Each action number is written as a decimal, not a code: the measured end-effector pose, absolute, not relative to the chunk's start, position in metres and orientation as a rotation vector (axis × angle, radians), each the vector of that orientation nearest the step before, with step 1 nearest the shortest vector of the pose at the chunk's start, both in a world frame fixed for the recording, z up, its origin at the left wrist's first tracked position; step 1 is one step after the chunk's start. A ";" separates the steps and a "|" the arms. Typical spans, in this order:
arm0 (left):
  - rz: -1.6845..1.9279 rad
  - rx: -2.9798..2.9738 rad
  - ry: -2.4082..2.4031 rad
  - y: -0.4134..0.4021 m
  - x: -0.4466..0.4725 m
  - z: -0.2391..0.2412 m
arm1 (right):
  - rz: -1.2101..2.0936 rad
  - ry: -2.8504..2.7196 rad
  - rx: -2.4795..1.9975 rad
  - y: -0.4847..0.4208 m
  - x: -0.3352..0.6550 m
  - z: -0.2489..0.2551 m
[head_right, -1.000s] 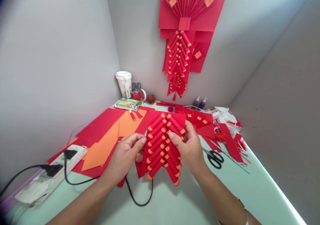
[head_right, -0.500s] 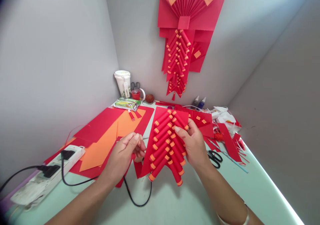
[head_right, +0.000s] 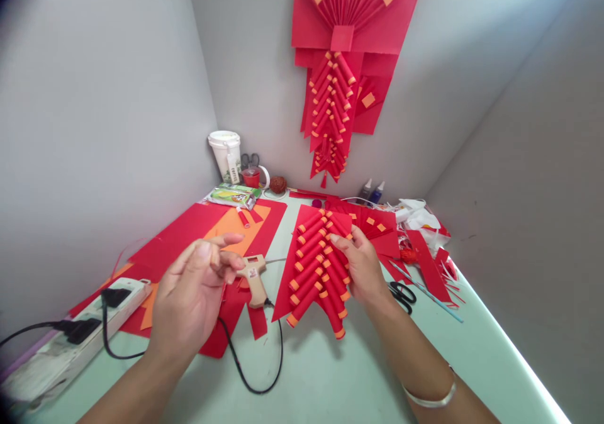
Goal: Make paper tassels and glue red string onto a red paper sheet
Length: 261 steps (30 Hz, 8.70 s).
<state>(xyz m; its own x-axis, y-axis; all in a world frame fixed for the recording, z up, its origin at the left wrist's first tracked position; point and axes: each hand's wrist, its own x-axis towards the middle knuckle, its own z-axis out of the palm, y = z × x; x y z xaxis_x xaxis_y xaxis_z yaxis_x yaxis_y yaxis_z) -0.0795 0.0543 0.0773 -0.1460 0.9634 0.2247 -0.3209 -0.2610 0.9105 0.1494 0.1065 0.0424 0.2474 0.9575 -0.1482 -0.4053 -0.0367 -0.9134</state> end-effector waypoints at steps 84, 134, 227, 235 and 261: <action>1.311 0.756 0.871 0.064 -0.068 0.075 | 1.219 -1.477 -1.141 0.058 0.110 0.052; 1.292 0.748 0.840 0.063 -0.069 0.069 | 1.104 -1.609 -1.093 0.061 0.116 0.052; 1.083 0.883 0.899 0.058 -0.058 0.062 | 0.624 -1.396 -1.342 0.067 0.127 0.071; 1.129 0.805 0.863 0.060 -0.065 0.066 | 0.688 -1.337 -1.342 0.068 0.133 0.075; 1.141 0.839 0.834 0.067 -0.071 0.061 | 1.233 -1.505 -1.178 0.068 0.117 0.052</action>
<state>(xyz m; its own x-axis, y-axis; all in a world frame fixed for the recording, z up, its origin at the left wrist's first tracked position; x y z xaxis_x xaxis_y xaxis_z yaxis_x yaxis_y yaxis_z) -0.0706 0.0670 0.0614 0.2067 0.9703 -0.1260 -0.4143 0.2035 0.8871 0.1170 0.0679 0.0521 -0.2051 0.9778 0.0422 0.1517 0.0743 -0.9856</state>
